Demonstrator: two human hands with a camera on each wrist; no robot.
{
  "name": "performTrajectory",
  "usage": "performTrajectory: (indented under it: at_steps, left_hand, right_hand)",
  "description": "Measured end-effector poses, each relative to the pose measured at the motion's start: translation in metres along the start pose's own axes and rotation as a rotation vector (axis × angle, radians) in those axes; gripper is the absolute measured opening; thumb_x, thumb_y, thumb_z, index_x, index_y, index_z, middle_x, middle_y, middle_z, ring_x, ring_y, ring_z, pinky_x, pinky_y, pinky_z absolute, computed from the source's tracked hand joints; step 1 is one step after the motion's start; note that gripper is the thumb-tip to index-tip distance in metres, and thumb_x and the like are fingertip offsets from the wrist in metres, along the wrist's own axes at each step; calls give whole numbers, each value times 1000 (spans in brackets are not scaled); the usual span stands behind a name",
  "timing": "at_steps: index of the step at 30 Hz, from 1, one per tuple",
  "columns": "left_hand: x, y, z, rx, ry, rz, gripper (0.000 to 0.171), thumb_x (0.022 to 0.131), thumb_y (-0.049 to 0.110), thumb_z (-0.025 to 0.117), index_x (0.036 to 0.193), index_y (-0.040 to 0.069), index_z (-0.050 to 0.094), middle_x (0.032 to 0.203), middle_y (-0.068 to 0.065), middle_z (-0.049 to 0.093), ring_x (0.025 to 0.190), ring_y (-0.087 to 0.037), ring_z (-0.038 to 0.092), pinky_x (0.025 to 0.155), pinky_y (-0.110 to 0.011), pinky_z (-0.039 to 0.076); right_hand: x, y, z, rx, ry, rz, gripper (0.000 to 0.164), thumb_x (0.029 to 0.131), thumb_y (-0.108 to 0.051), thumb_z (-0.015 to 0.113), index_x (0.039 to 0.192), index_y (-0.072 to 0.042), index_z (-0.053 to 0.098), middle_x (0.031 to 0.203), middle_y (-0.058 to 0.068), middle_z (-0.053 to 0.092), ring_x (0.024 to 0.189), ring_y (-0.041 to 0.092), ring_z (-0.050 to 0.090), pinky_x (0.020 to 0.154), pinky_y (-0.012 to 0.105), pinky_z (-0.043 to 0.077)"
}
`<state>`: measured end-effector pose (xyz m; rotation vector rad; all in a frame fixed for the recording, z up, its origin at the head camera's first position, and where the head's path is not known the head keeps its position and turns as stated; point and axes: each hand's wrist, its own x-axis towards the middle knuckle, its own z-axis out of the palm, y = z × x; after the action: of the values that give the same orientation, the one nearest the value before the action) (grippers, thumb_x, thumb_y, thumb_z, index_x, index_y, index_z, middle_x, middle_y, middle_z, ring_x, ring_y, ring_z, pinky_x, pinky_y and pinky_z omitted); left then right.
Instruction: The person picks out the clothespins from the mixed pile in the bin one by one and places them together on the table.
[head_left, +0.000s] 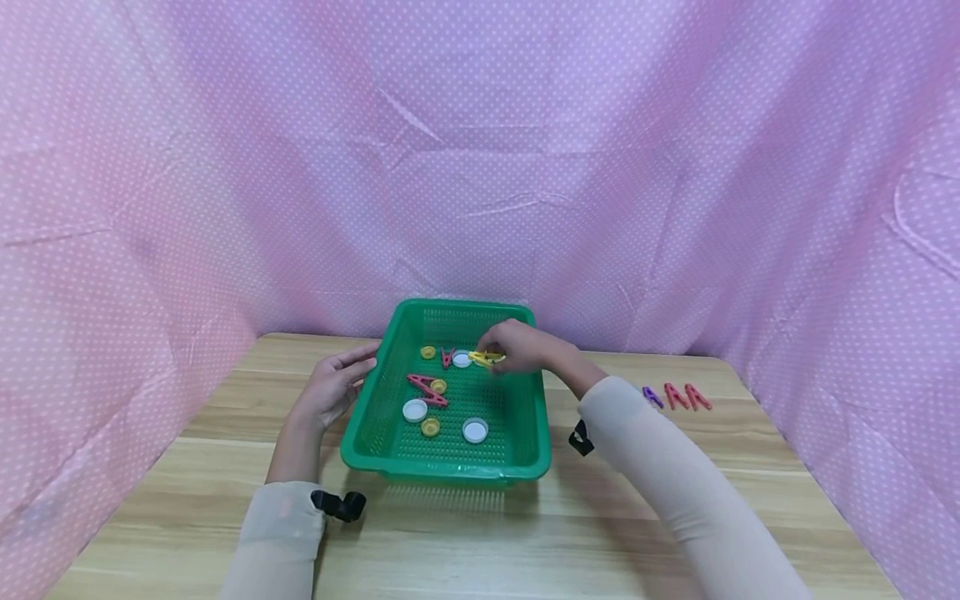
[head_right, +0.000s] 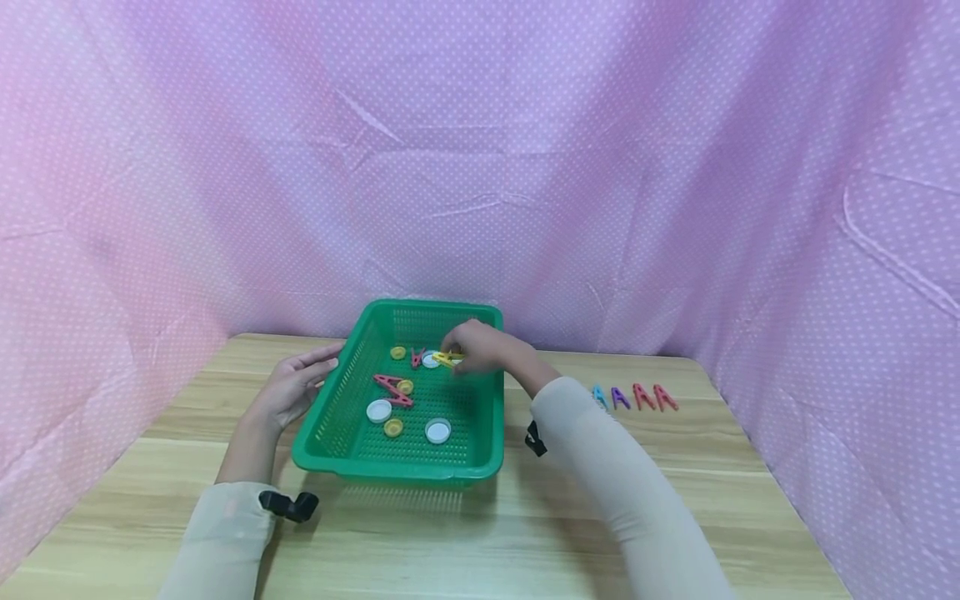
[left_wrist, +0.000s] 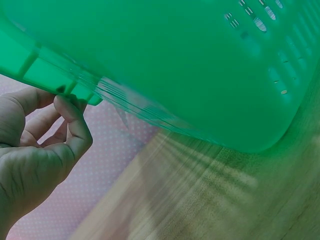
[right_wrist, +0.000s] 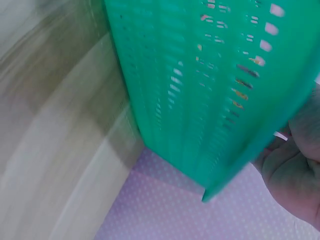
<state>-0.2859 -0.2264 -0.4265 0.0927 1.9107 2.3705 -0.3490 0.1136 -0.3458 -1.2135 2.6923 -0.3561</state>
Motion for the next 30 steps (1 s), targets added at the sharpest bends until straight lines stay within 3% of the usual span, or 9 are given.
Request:
performTrajectory:
  at_steps: [9, 15, 27, 30]
  left_hand:
    - [3, 1, 0, -6, -9, -6, 51, 102, 10, 65, 147, -6, 49, 118, 4, 71, 99, -8, 68, 88, -28, 58]
    - [4, 0, 0, -18, -13, -13, 52, 102, 10, 65, 148, -6, 48, 117, 4, 72, 98, -8, 68, 88, -27, 58]
    - [5, 0, -1, 8, -9, -11, 47, 103, 9, 63, 147, -4, 51, 119, 4, 72, 99, -8, 68, 88, -28, 58]
    - [6, 0, 0, 10, -7, -17, 46, 103, 10, 63, 146, -4, 52, 119, 4, 71, 99, -9, 68, 88, -29, 58]
  right_hand:
    - [-20, 15, -16, 27, 57, 5, 33, 90, -11, 80, 121, -4, 72, 109, 5, 72, 99, 23, 68, 85, 34, 57]
    - [-35, 23, -23, 30, 91, 43, 34, 90, -12, 80, 122, -3, 72, 105, 3, 72, 92, 17, 66, 81, 33, 57]
    - [-65, 43, -33, 53, 170, -4, 15, 89, -7, 80, 102, -4, 73, 88, 3, 70, 80, 16, 65, 72, 35, 57]
    - [-74, 49, -34, 62, 172, 9, 17, 89, -8, 80, 105, -3, 74, 89, 3, 71, 80, 17, 65, 72, 34, 57]
